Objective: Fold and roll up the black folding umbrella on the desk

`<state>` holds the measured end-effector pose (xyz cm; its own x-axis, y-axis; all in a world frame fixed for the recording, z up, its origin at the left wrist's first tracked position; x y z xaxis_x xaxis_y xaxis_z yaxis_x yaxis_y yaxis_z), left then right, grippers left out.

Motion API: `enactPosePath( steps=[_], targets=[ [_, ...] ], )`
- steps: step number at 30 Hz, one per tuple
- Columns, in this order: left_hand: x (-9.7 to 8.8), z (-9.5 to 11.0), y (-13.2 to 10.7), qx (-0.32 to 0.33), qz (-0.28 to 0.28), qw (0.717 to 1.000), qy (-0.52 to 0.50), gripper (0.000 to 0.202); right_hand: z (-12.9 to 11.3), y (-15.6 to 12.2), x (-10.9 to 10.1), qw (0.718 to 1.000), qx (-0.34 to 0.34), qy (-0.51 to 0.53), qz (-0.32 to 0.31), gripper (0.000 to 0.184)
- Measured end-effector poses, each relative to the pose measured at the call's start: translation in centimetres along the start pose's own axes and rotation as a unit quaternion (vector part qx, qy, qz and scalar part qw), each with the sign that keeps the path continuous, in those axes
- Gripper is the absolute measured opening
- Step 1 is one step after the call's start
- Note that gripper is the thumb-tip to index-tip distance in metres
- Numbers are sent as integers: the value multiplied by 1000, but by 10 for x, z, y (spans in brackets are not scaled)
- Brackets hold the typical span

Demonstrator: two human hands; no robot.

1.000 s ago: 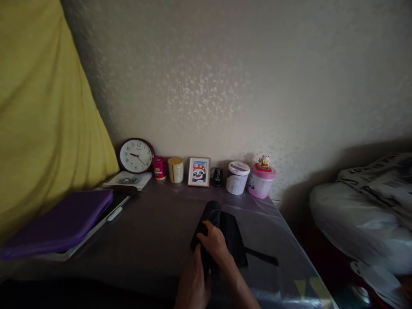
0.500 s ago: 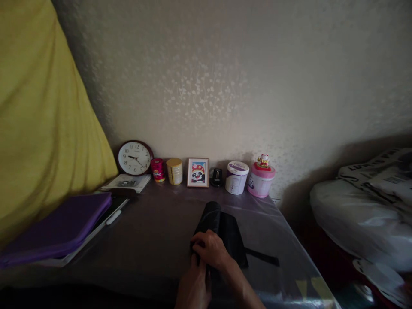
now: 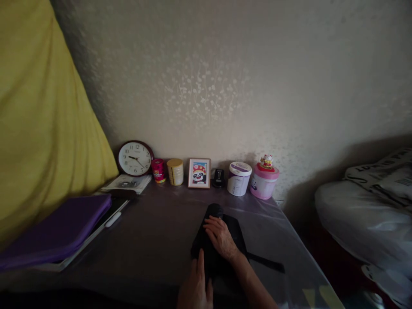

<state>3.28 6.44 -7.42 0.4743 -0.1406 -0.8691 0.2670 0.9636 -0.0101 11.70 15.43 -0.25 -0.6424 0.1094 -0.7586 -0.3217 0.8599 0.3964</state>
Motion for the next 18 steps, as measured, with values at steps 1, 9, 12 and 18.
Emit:
enactPosePath(
  steps=[1, 9, 12, 18],
  targets=[
    [-1, 0, 0, -5, -2, 1000, -2, 67, 6, 8, 1, 1000, 2, -9, 3, 27],
    [-5, 0, 1, -33, -11, 999, -31, 66, 47, 59, 3, 990, 90, -106, 16, 28],
    [-2, -3, 0, -34, -10, 999, -26, 65, 43, 57, -4, 982, 126, -130, 58, 31],
    [3, -4, 2, 18, 18, 1000, -12, 65, -25, 9, 13, 997, 31, -57, -37, 27]
  ],
)
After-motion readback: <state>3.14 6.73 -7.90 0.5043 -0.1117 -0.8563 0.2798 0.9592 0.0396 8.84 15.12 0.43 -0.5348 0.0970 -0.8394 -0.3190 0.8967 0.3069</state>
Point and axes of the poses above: each hand's wrist, its own y-axis towards the middle knuckle, its own x-axis out of the palm, z = x × y, the point moved 8 cm from there along y, towards the middle knuckle, and after that the axes turned 7 degrees about x, right-handed, at the moved point
